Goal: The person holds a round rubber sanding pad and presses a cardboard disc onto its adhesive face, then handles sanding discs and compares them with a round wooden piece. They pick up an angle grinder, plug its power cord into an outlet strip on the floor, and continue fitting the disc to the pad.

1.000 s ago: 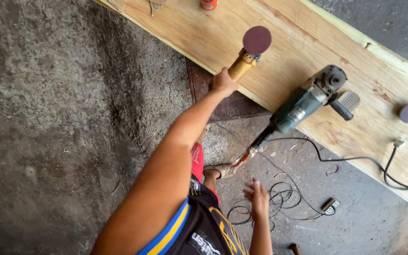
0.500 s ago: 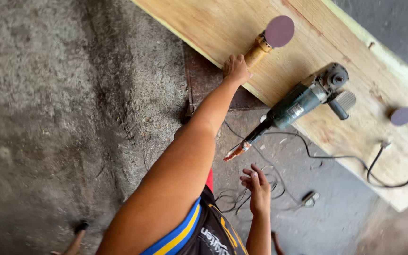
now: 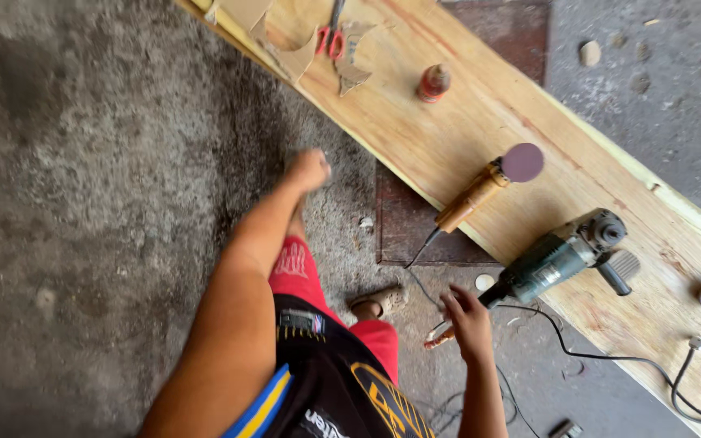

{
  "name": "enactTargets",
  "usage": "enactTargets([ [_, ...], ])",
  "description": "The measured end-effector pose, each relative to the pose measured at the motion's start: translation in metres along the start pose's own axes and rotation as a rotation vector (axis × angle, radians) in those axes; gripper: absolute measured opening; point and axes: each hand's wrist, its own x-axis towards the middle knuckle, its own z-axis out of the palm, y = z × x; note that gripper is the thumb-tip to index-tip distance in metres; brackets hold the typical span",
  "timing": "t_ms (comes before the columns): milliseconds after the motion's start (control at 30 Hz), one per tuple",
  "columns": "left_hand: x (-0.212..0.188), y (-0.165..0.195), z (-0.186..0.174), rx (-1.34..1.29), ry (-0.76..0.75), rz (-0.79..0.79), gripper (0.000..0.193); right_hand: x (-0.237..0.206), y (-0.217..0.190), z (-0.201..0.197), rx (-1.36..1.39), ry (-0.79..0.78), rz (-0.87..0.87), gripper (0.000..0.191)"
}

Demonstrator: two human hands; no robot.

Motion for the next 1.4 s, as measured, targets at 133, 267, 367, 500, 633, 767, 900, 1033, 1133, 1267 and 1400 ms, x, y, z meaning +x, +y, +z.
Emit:
enactTargets([
  [133, 0.104, -0.049, -0.085, -0.155, 0.241, 0.000, 0.041, 0.079, -0.132, 0.108, -0.088, -0.109, -0.024, 0.053],
  [267, 0.235, -0.093, -0.187, -0.103, 0.363, 0.040, 0.058, 0.206, -0.291, 0.233, -0.424, 0.024, -0.171, 0.063],
  [367, 0.313, -0.141, -0.242, -0.103, 0.312, -0.107, 0.066, 0.293, -0.385, 0.318, -0.571, 0.104, -0.244, 0.082],
  [500, 0.373, -0.209, -0.264, -0.032, 0.443, -0.100, 0.067, 0.369, -0.420, 0.371, -0.679, 0.285, -0.219, 0.100],
  [633, 0.409, -0.267, -0.262, -0.139, 0.507, -0.200, 0.096, 0.419, -0.418, 0.396, -0.772, 0.303, -0.045, 0.121],
  [767, 0.424, -0.277, -0.261, -0.245, 0.306, -0.383, 0.113, 0.441, -0.404, 0.401, -0.713, 0.363, -0.074, 0.122],
  [900, 0.431, -0.262, -0.253, -0.341, 0.279, -0.500, 0.109, 0.451, -0.380, 0.389, -0.484, 0.433, -0.022, 0.122],
  [1033, 0.437, -0.273, -0.244, -0.667, 0.257, -0.511, 0.064, 0.451, -0.356, 0.363, -0.287, 0.463, -0.051, 0.123],
  [1133, 0.433, -0.292, -0.245, -0.958, 0.230, -0.461, 0.046, 0.441, -0.332, 0.340, -0.295, 0.474, 0.021, 0.118],
  [1267, 0.414, -0.310, -0.266, -1.410, 0.358, -0.331, 0.042, 0.422, -0.305, 0.308, -0.384, 0.503, -0.083, 0.116],
  [1400, 0.377, -0.300, -0.303, -1.383, 0.388, -0.039, 0.048, 0.404, -0.278, 0.286, -0.329, 0.459, -0.030, 0.111],
])
